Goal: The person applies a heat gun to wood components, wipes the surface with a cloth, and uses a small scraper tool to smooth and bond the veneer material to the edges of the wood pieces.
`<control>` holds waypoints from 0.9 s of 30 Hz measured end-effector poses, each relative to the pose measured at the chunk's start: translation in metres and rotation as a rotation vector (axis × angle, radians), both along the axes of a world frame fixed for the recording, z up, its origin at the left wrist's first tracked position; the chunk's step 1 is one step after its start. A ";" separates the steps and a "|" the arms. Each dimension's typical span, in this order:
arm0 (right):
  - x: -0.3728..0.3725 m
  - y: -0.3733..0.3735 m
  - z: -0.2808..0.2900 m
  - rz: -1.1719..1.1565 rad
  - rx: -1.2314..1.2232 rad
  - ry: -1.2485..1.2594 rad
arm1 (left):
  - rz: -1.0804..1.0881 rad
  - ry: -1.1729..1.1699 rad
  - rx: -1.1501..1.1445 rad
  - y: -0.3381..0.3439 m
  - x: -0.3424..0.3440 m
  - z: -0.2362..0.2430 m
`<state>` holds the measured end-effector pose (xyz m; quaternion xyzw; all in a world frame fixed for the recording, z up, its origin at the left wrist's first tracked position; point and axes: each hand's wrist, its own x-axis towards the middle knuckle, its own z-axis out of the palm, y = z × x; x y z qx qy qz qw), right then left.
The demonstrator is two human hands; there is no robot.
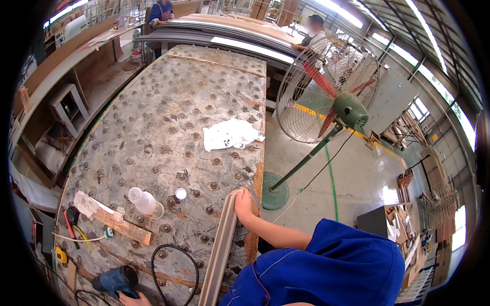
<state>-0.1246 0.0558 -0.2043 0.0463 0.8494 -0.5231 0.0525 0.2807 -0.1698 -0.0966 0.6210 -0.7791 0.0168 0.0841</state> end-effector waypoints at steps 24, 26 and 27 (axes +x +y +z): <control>0.009 -0.007 0.020 -0.043 -0.102 -0.004 | -0.888 0.344 0.427 0.149 -0.158 -0.029; 0.008 -0.004 0.016 -0.045 -0.121 -0.001 | -0.904 0.339 0.435 0.152 -0.161 -0.031; 0.005 0.000 0.007 -0.042 -0.131 0.016 | -0.880 0.331 0.478 0.153 -0.163 -0.030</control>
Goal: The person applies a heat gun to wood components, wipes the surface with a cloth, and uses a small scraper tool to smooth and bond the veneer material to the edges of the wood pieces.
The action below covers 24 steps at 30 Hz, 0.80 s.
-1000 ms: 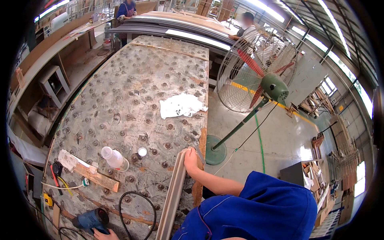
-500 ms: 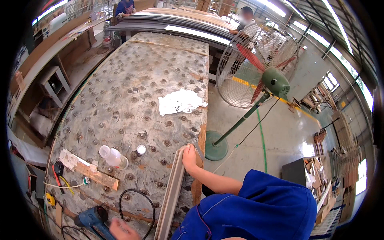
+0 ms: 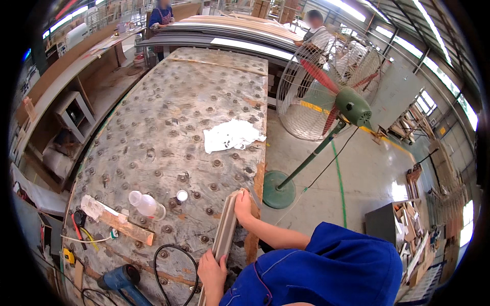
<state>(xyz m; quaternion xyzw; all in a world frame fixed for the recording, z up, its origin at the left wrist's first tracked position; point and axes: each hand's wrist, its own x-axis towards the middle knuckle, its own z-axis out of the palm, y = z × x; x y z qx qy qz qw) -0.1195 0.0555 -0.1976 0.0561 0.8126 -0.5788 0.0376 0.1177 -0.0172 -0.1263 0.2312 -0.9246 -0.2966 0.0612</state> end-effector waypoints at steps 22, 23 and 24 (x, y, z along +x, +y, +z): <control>0.011 -0.006 0.062 0.152 -0.402 -0.076 | 0.100 -0.337 0.014 -0.007 -0.005 0.069; 0.011 -0.004 0.064 0.167 -0.444 -0.088 | 0.120 -0.346 0.028 -0.003 -0.005 0.078; 0.012 -0.002 0.065 0.182 -0.486 -0.100 | 0.140 -0.355 0.042 -0.001 -0.007 0.084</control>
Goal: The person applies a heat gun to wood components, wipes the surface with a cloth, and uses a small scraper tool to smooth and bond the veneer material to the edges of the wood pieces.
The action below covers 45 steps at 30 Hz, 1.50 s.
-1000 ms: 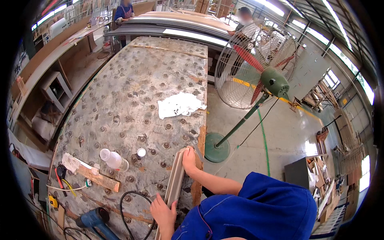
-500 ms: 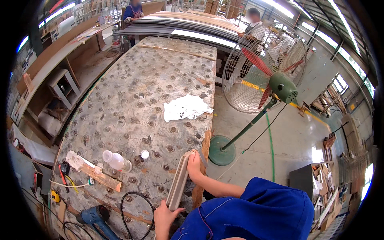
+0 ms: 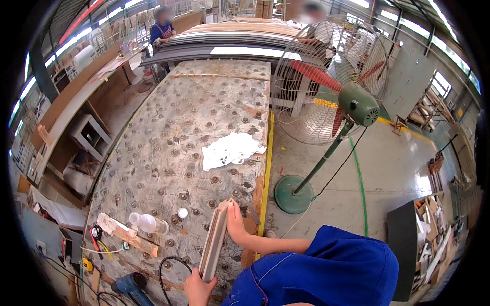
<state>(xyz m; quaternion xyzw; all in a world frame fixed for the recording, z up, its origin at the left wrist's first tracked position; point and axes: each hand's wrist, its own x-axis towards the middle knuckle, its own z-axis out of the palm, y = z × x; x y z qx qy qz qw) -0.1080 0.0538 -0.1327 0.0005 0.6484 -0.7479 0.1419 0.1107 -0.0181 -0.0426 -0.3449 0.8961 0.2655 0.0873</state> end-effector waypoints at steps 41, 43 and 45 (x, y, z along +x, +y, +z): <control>-0.003 0.020 -0.002 0.094 -0.039 0.044 | -0.037 0.042 -0.240 0.023 0.006 -0.003; -0.003 0.020 -0.001 0.092 0.018 0.050 | -0.034 0.049 -0.245 0.022 0.006 -0.004; -0.002 0.018 0.000 0.085 0.060 0.079 | -0.034 0.060 -0.265 0.021 0.011 -0.009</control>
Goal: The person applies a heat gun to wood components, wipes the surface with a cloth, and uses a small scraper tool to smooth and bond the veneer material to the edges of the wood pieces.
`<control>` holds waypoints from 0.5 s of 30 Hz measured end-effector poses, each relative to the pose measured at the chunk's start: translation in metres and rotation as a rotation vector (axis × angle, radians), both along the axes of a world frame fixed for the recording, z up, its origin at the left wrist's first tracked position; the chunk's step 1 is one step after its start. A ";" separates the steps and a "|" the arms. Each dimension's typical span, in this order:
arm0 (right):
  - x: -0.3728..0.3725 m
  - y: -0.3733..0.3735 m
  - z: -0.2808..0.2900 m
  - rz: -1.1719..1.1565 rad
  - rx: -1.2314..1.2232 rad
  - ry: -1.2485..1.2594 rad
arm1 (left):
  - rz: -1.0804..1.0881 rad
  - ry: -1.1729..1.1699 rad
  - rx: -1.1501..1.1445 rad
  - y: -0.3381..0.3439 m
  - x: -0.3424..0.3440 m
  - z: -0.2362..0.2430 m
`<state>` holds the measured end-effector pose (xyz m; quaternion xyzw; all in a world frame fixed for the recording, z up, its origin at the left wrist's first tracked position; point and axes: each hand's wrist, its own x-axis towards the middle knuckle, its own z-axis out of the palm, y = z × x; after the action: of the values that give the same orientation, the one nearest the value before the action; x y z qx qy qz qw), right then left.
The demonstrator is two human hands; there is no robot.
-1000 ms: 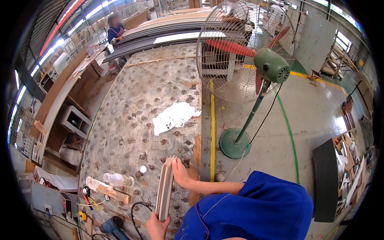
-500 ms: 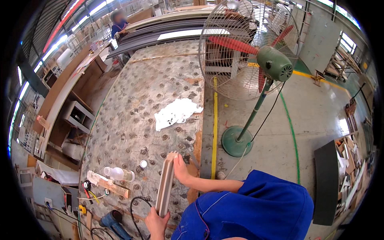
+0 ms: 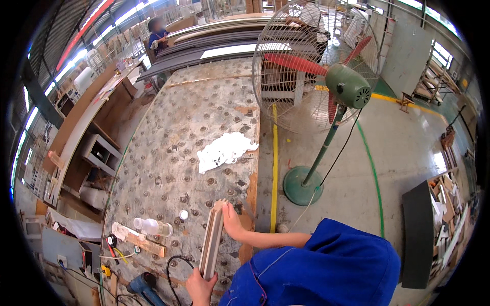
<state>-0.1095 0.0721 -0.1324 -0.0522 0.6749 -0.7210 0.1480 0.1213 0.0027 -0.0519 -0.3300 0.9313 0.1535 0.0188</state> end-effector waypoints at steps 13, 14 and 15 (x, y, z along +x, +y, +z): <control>-0.007 0.008 -0.001 0.109 -0.021 -0.088 | 0.059 -0.137 0.077 0.007 -0.008 0.017; -0.005 0.009 0.001 0.099 -0.013 -0.087 | 0.040 -0.094 0.061 0.000 -0.007 0.005; -0.007 0.011 0.004 0.092 -0.006 -0.085 | 0.023 -0.051 0.044 -0.003 -0.005 -0.006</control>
<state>-0.1167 0.0832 -0.1288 -0.0527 0.6627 -0.7170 0.2094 0.1165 -0.0005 -0.0577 -0.3440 0.9230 0.1658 0.0481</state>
